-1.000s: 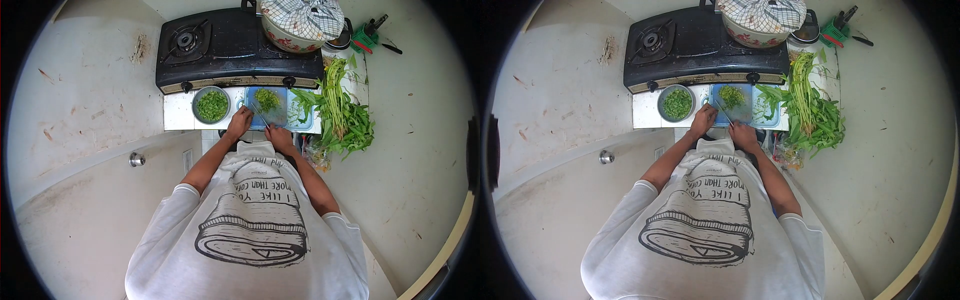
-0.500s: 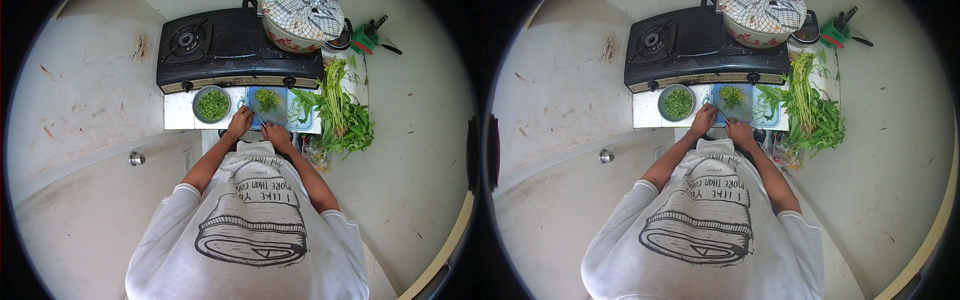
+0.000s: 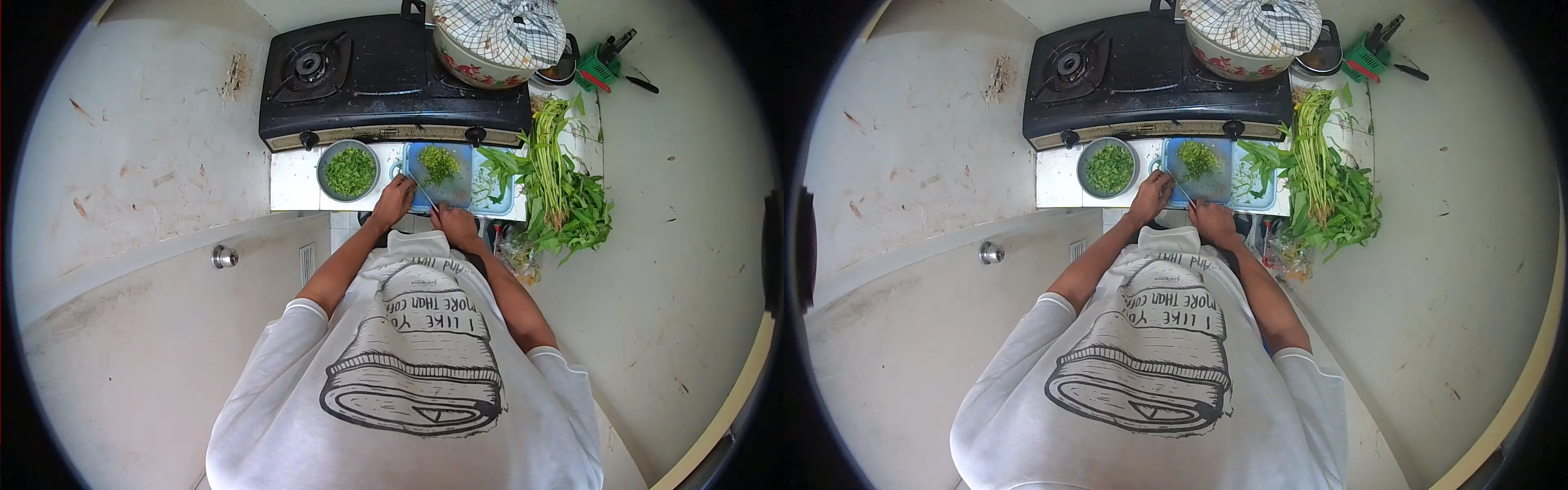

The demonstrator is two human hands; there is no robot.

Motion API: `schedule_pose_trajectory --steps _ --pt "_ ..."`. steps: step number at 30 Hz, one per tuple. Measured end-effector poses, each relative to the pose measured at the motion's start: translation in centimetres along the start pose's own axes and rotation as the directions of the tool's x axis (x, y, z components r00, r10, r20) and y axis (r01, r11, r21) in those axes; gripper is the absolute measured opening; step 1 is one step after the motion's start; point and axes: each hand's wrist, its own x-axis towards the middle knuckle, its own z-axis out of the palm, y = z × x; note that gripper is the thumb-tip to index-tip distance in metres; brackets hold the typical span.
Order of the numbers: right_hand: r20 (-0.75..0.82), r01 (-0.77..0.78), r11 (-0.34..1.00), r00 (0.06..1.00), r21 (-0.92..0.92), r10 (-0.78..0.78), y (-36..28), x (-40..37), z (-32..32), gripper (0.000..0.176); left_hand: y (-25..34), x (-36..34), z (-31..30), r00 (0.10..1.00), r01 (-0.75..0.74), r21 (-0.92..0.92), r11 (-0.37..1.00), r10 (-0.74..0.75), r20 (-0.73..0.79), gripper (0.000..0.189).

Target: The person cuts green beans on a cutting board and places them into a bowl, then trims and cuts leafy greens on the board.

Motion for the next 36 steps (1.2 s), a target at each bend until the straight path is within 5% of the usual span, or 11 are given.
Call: schedule_pose_trajectory --steps 14,20,36 --pt "-0.064 0.054 0.999 0.996 -0.006 -0.054 -0.2 1.3 0.7 0.044 -0.6 -0.2 0.6 0.998 0.060 -0.040 0.997 -0.060 -0.008 0.015" --pt "-0.001 -0.049 0.999 0.999 -0.012 0.049 -0.3 0.1 -0.6 0.041 -0.7 -0.3 0.4 0.999 0.039 -0.079 0.996 -0.041 -0.021 0.014" --pt "-0.019 0.061 0.997 0.998 -0.038 -0.062 -0.4 0.5 0.2 0.040 -0.3 -0.4 0.3 0.997 0.076 -0.077 0.994 -0.077 -0.009 0.012"
